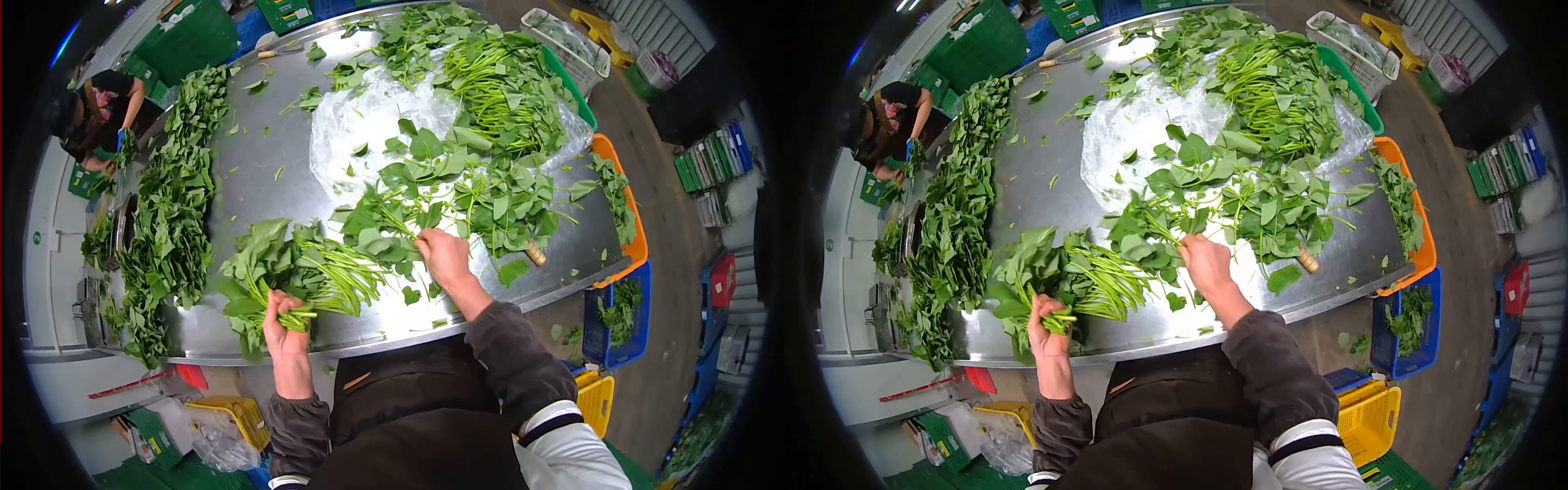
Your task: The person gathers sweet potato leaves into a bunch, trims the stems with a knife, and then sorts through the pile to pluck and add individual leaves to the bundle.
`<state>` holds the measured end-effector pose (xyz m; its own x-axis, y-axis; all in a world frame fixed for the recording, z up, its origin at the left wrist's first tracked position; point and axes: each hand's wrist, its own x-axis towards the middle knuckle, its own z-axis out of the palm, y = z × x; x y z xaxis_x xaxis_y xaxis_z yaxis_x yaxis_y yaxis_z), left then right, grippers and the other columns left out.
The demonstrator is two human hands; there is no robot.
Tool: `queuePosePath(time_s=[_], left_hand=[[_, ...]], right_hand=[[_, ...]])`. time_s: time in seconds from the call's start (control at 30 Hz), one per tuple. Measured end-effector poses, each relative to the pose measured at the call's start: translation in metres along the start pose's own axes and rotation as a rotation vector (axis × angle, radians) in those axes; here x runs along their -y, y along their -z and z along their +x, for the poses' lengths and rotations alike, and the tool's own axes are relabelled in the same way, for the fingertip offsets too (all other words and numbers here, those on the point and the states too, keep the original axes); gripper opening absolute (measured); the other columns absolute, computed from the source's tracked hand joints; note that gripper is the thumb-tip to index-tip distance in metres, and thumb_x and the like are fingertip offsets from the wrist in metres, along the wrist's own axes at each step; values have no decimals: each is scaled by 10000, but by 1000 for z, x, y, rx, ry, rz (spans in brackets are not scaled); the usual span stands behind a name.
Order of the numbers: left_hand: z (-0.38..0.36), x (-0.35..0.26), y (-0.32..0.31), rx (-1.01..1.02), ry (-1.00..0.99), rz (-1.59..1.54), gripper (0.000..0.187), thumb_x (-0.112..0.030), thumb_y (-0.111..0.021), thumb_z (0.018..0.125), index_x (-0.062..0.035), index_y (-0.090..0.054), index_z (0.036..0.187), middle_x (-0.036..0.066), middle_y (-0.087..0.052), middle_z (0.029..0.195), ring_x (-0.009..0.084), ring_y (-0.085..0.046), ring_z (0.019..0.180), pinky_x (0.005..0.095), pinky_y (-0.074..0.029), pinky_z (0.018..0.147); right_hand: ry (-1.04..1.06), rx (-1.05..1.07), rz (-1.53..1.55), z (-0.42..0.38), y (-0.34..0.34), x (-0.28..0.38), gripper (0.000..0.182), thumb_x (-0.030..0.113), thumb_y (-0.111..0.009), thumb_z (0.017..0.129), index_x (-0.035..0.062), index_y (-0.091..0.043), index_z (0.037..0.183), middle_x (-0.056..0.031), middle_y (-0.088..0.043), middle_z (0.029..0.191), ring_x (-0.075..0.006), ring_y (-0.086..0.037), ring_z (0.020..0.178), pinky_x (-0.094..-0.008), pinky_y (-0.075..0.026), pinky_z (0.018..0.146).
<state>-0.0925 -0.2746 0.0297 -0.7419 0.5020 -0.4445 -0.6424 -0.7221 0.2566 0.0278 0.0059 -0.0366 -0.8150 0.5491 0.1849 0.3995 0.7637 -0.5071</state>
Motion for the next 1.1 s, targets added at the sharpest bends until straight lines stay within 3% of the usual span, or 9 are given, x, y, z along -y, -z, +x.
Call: queuePosePath(time_s=[0.07,0.13,0.2,0.33,0.47,0.63,0.87,1.07,1.1], left_hand=[[-4,7,-10,-79,-30,-95,170,-215,-498,896,-95,-458,783,-39,-428,633,73,-398,541,255,-392,575],[-6,12,-11,-86,-86,69,164,-210,-499,897,-86,-462,796,-36,-410,627,83,-382,520,257,-382,579],[-7,25,-20,-124,-102,191,149,-194,-505,893,-76,-468,810,-22,-407,626,87,-374,515,263,-387,605],[-10,55,-43,-139,-141,433,256,18,-608,760,-10,-453,962,89,-541,787,138,-474,577,342,-465,607],[-8,80,-66,-64,-44,492,313,63,-612,716,2,-440,970,125,-559,819,146,-510,615,333,-490,632],[-12,91,-83,-22,-25,500,256,49,-650,711,4,-499,912,78,-559,736,140,-531,609,269,-451,562],[-9,93,-72,-14,-44,613,261,39,-685,687,12,-495,863,59,-546,653,138,-522,523,234,-427,490],[-14,94,-70,-86,-154,578,276,60,-691,665,8,-488,845,78,-562,664,151,-529,514,248,-438,478],[-15,93,-72,-121,-214,582,279,64,-690,663,10,-489,848,81,-564,668,155,-530,511,252,-443,474]], right_hand=[[-192,-49,315,2,28,17,152,237,-610,785,97,-617,844,-92,-631,792,-272,-589,600,-352,-439,529],[-329,37,534,0,48,27,149,210,-594,817,70,-600,866,-75,-634,757,-176,-535,484,-285,-404,460],[-530,204,1278,-3,57,31,173,200,-567,852,32,-574,889,-44,-613,702,-59,-430,431,-203,-340,412],[-587,312,1636,-14,68,60,140,171,-516,881,31,-512,878,-25,-558,719,-10,-346,405,-155,-292,385],[-515,591,1902,-29,58,79,106,147,-508,867,47,-496,832,-19,-521,669,-4,-342,380,-151,-295,386],[-613,711,1852,-32,61,101,215,200,-408,928,11,-510,929,51,-404,546,-8,-286,361,-160,-257,362],[-581,793,1592,-36,61,100,245,269,-407,934,49,-501,989,14,-422,523,-22,-333,372,-166,-269,362],[-433,554,1217,-42,38,87,268,283,-373,940,42,-484,899,-9,-481,564,-65,-408,410,-209,-317,373],[-336,387,937,-40,31,69,280,290,-381,932,25,-473,927,-46,-503,573,-138,-462,444,-268,-358,405]])
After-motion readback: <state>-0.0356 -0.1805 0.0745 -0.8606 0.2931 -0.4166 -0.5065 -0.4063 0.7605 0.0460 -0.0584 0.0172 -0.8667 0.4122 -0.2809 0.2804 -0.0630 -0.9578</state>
